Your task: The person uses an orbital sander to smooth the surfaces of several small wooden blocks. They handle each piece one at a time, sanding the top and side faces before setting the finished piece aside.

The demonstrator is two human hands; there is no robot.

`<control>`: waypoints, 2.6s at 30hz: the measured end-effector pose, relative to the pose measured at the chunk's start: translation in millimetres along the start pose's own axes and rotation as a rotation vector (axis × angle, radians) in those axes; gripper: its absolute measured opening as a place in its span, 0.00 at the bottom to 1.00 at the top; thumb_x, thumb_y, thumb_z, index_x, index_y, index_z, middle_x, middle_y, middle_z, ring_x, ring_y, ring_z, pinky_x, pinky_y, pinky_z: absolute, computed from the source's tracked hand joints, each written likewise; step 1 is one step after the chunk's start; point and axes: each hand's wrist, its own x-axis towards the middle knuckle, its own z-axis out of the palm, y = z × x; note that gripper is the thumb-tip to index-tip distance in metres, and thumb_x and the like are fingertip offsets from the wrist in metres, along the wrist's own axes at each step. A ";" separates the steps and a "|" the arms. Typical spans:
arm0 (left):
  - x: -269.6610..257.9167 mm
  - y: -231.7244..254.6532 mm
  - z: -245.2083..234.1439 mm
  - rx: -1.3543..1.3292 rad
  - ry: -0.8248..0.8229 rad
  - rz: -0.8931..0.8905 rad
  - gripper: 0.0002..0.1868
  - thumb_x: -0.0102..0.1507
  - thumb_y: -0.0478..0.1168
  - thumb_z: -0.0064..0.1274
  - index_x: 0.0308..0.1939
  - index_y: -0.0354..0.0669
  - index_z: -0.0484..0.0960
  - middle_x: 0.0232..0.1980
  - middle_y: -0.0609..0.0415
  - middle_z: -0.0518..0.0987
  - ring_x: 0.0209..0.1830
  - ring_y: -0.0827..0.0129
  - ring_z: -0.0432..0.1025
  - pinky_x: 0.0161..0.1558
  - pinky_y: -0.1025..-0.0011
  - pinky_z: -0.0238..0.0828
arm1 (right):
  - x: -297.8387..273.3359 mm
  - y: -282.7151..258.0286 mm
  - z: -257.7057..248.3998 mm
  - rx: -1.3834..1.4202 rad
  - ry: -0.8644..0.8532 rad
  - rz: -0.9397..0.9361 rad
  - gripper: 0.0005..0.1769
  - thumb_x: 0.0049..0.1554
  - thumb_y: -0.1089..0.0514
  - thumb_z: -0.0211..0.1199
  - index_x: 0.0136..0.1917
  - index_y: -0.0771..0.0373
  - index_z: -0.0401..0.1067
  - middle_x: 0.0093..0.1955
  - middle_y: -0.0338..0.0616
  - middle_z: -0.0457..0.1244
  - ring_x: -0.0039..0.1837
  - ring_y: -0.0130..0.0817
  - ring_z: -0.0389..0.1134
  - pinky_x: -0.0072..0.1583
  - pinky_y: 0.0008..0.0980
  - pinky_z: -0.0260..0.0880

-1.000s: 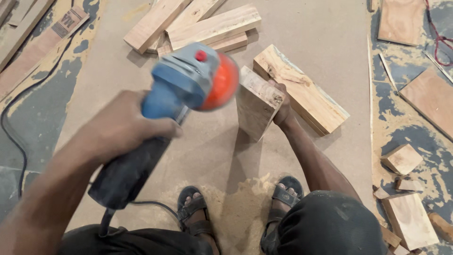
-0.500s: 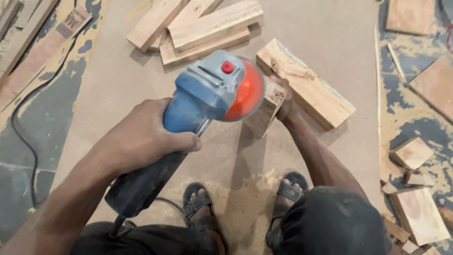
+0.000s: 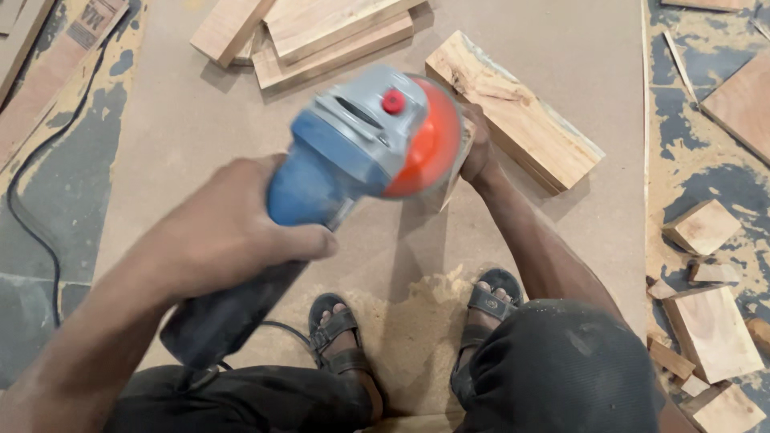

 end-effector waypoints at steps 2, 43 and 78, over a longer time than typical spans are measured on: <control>0.7 6.0 -5.1 -0.004 0.027 -0.054 0.27 0.49 0.48 0.65 0.47 0.37 0.78 0.31 0.47 0.82 0.26 0.59 0.78 0.33 0.62 0.77 | -0.7 4.5 3.0 0.213 0.071 0.171 0.23 0.68 0.49 0.47 0.41 0.68 0.69 0.38 0.40 0.64 0.39 0.27 0.63 0.44 0.28 0.64; -0.1 10.0 -23.3 -0.048 0.119 0.042 0.24 0.47 0.49 0.62 0.41 0.36 0.84 0.30 0.47 0.82 0.24 0.62 0.77 0.30 0.65 0.72 | -4.9 40.4 -15.0 -0.043 0.005 -0.005 0.24 0.66 0.46 0.47 0.41 0.67 0.68 0.36 0.40 0.64 0.38 0.29 0.64 0.44 0.28 0.65; -9.9 24.3 -7.6 0.070 -0.033 0.158 0.24 0.45 0.52 0.66 0.36 0.39 0.83 0.30 0.49 0.83 0.28 0.63 0.79 0.37 0.67 0.74 | -7.2 26.7 -5.5 0.242 0.043 0.109 0.24 0.70 0.49 0.44 0.40 0.66 0.70 0.36 0.38 0.63 0.38 0.24 0.60 0.42 0.28 0.61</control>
